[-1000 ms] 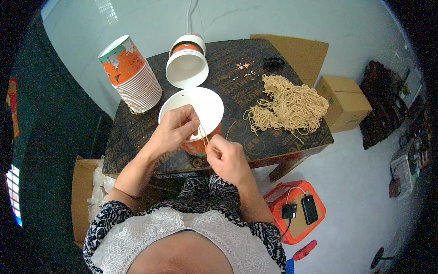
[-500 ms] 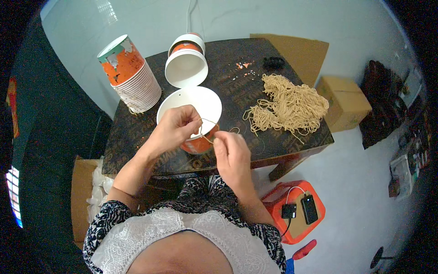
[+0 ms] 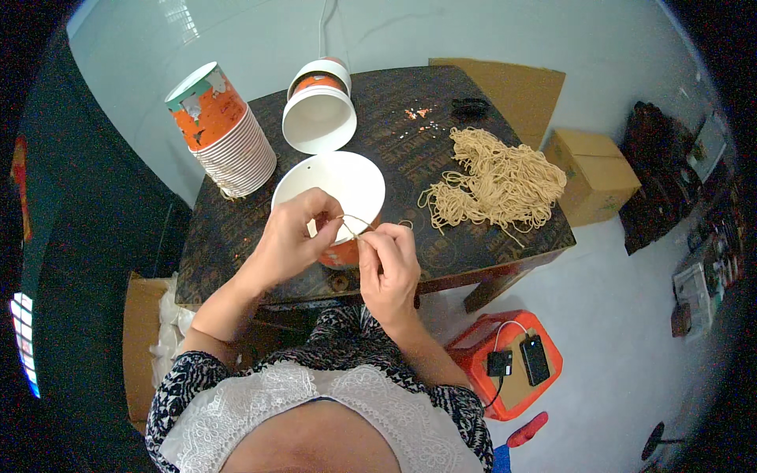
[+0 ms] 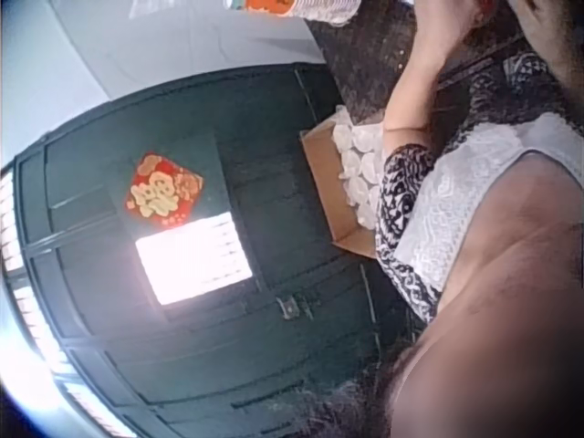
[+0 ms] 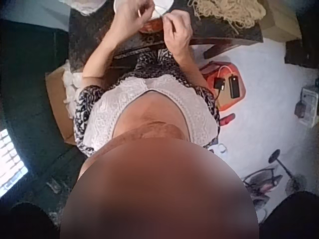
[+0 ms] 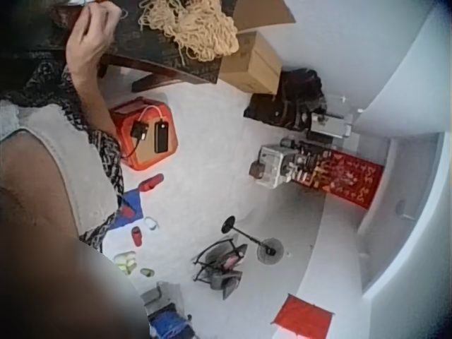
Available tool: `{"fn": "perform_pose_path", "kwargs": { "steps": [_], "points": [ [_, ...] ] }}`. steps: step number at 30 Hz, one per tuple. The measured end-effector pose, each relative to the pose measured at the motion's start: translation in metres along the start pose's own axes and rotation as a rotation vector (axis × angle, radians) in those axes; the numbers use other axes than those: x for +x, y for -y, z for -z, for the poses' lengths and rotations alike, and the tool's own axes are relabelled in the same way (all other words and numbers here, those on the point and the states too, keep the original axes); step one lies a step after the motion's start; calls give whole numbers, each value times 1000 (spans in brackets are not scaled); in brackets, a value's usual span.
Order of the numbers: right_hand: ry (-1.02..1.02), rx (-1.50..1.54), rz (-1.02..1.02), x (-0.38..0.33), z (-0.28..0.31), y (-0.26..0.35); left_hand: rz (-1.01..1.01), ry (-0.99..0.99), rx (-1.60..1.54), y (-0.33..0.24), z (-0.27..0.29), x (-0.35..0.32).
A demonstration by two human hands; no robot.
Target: Tying thin strings to the rims of paper cups for assembly.
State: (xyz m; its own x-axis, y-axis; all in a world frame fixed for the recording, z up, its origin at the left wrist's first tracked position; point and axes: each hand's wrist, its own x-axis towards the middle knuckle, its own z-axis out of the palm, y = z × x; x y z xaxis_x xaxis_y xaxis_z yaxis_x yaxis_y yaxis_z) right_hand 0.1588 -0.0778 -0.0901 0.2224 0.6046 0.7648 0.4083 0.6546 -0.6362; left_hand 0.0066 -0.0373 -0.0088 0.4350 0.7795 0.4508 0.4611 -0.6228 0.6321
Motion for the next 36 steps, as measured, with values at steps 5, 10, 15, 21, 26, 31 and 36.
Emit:
{"fn": "perform_pose_path", "kwargs": {
  "steps": [5,10,15,21,26,31,36],
  "points": [
    [-83,99,-55,-3,-8,-3,-160,-8,210,-7,0,-7],
    [-126,116,-41,-2,-13,-8,-253,2,238,-8,0,-9],
    [-120,87,4,-2,-15,-14,-263,28,263,-8,-1,-11],
    [-82,32,194,3,-14,-18,-264,56,257,-7,-1,-9],
    [-31,56,189,-1,-14,-19,-293,40,237,-5,-2,-10],
    [-132,-26,241,1,-16,-18,-321,28,207,-4,-3,-11],
    [-129,-23,256,3,-14,-14,-338,24,194,-5,-3,-11]
  ]
}}
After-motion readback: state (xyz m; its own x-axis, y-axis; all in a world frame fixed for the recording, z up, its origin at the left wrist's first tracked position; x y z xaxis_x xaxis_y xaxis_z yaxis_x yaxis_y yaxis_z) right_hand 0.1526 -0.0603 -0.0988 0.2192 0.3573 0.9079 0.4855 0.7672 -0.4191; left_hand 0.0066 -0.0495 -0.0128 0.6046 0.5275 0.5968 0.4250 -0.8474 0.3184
